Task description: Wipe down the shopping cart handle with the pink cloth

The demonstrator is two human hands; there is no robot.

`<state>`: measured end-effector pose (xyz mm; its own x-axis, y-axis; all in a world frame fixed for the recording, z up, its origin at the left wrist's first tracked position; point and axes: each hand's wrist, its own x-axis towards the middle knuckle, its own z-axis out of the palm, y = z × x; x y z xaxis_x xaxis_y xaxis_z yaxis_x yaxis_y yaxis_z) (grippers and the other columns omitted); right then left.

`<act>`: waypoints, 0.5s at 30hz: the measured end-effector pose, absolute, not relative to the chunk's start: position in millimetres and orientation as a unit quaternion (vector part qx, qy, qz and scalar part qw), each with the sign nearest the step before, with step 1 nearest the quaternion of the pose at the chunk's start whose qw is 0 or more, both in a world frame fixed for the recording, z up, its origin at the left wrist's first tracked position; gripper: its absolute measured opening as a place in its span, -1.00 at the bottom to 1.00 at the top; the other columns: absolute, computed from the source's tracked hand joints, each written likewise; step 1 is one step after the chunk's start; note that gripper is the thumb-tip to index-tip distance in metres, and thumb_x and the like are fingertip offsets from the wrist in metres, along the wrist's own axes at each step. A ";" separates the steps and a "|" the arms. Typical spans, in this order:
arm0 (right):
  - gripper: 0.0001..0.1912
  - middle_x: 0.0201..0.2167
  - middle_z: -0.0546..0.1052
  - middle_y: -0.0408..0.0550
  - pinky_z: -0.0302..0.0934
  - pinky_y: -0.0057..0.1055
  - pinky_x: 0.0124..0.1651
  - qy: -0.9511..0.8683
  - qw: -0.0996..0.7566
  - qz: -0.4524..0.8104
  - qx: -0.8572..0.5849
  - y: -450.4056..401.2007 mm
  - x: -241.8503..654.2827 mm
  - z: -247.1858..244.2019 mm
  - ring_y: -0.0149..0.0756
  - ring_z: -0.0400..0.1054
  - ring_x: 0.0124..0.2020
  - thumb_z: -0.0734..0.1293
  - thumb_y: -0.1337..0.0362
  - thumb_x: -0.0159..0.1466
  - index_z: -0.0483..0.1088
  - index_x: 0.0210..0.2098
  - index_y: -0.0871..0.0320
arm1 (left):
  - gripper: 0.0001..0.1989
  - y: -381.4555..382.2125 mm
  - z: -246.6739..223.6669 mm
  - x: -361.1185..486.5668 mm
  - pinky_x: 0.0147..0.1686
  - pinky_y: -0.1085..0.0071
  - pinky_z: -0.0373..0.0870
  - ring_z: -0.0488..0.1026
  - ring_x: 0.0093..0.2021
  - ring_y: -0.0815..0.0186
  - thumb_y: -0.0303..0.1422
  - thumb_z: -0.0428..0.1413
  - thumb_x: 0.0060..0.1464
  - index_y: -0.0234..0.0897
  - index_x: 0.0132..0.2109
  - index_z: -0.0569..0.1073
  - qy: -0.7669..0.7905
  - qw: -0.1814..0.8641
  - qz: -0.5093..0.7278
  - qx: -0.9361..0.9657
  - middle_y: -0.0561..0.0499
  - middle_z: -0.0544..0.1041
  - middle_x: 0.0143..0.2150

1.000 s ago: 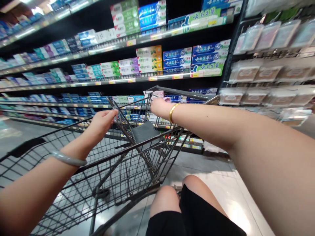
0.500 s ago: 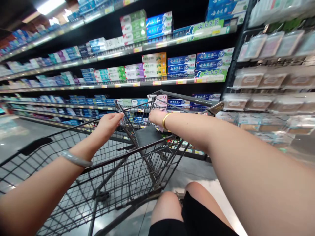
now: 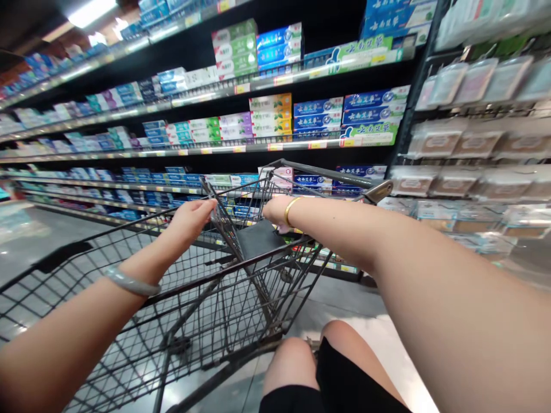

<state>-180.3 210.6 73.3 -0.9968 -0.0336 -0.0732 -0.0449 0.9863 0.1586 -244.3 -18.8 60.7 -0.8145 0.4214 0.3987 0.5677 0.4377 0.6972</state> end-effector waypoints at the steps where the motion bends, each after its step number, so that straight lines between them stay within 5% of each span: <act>1: -0.74 -0.17 0.64 0.05 0.45 -0.24 -0.04 0.994 0.061 0.089 -0.011 207.1 -173.6 79.2 -0.16 0.53 -0.12 0.53 0.23 0.23 0.57 -0.17 0.30 | -0.56 -18.4 62.3 -243.4 -0.54 0.38 -0.01 0.12 -0.59 0.37 0.04 -0.03 0.10 -0.19 -0.52 0.30 -0.846 0.071 -0.443 -0.288 0.11 0.19 -0.65; 4: -0.82 -0.36 0.64 0.08 0.42 -0.22 -0.06 0.984 0.106 0.144 0.016 198.0 -144.2 101.6 -0.03 0.55 -0.15 0.60 0.39 0.03 0.59 -0.40 0.32 | -0.60 -16.8 70.3 -238.1 -0.59 0.40 0.00 0.09 -0.65 0.38 -0.01 -0.03 0.12 -0.20 -0.48 0.34 -0.854 0.023 -0.447 -0.264 0.12 0.20 -0.65; 8: -0.81 -0.36 0.61 0.09 0.38 -0.15 -0.09 0.976 0.082 0.192 0.065 197.6 -88.4 127.3 0.09 0.54 -0.10 0.58 0.41 -0.03 0.59 -0.39 0.25 | -0.70 -13.9 84.1 -225.6 -0.64 0.44 -0.01 0.11 -0.69 0.39 -0.13 -0.01 0.14 -0.22 -0.41 0.41 -0.858 -0.043 -0.458 -0.227 0.11 0.25 -0.63; 11: -0.86 -0.34 0.62 0.01 0.33 -0.29 -0.25 0.988 0.135 0.068 0.024 204.9 -55.7 134.1 -0.09 0.52 -0.24 0.47 0.38 0.09 0.59 -0.31 0.17 | -0.75 -10.5 92.0 -213.0 -0.67 0.46 -0.02 0.13 -0.71 0.40 -0.20 -0.01 0.15 -0.24 -0.38 0.41 -0.859 -0.076 -0.465 -0.201 0.08 0.30 -0.61; 15: -0.67 -0.18 0.62 -0.09 0.26 -0.45 -0.36 0.982 0.136 -0.107 -0.074 214.5 -46.9 134.8 -0.28 0.47 -0.29 0.35 0.33 0.19 0.54 -0.05 0.10 | -0.82 -4.1 95.3 -198.5 -0.68 0.50 -0.04 0.12 -0.71 0.43 -0.26 -0.02 0.14 -0.24 -0.35 0.34 -0.854 -0.078 -0.484 -0.176 0.05 0.38 -0.57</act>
<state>-46.9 214.5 134.8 -0.9520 -0.1740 -0.2519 -0.1156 0.9661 -0.2307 -198.5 -4.1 95.3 -0.9258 0.3761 0.0370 0.2248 0.4693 0.8539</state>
